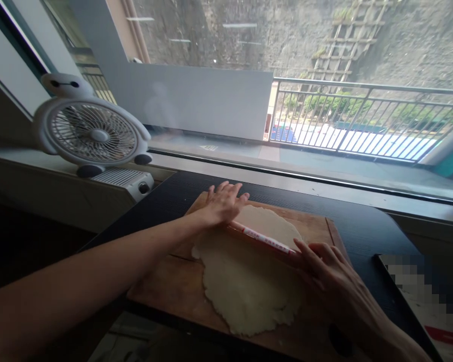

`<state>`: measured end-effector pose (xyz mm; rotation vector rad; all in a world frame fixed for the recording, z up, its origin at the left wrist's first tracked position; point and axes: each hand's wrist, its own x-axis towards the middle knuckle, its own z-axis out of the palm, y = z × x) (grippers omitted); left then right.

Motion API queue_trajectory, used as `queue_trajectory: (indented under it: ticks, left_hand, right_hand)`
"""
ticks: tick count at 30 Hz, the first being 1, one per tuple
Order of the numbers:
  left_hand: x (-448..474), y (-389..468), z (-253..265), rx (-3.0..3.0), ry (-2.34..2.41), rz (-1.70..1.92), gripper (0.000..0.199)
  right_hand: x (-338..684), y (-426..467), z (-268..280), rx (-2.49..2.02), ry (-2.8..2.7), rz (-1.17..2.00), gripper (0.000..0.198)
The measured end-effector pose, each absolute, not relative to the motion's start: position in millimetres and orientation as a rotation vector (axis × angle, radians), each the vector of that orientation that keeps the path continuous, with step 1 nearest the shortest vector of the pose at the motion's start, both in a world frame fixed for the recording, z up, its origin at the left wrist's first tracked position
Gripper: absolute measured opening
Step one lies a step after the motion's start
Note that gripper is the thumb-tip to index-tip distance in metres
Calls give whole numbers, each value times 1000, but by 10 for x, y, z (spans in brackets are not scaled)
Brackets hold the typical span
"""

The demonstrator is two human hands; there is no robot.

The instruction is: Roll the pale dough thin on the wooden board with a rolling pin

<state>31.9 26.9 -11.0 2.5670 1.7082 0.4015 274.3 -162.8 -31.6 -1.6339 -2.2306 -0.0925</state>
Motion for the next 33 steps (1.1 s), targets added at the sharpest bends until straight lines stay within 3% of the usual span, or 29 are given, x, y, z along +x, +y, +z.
queue_trajectory:
  ticks: [5, 10, 16, 19, 24, 33]
  left_hand:
    - [775, 660, 21, 2663, 1681, 574, 55]
    - [479, 295, 9, 2695, 1660, 771, 51]
    - [-16, -241, 26, 2951, 1162, 333, 50]
    - [168, 38, 34, 2863, 1269, 343, 53]
    - [523, 510, 27, 2667, 1533, 404, 57]
    - [80, -19, -49, 2819, 1315, 292, 58]
  right_hand:
    - [2740, -1476, -152, -1743, -2210, -46, 36]
    - [2671, -1609, -154, -1717, -2233, -56, 35]
    - [2629, -1654, -230, -1632, -2260, 21, 34]
    - [2685, -1486, -197, -1679, -2224, 8, 30]
    - [2757, -1295, -133, -1760, -2175, -119, 40]
    - [2669, -1669, -260, -1601, -2252, -103, 38]
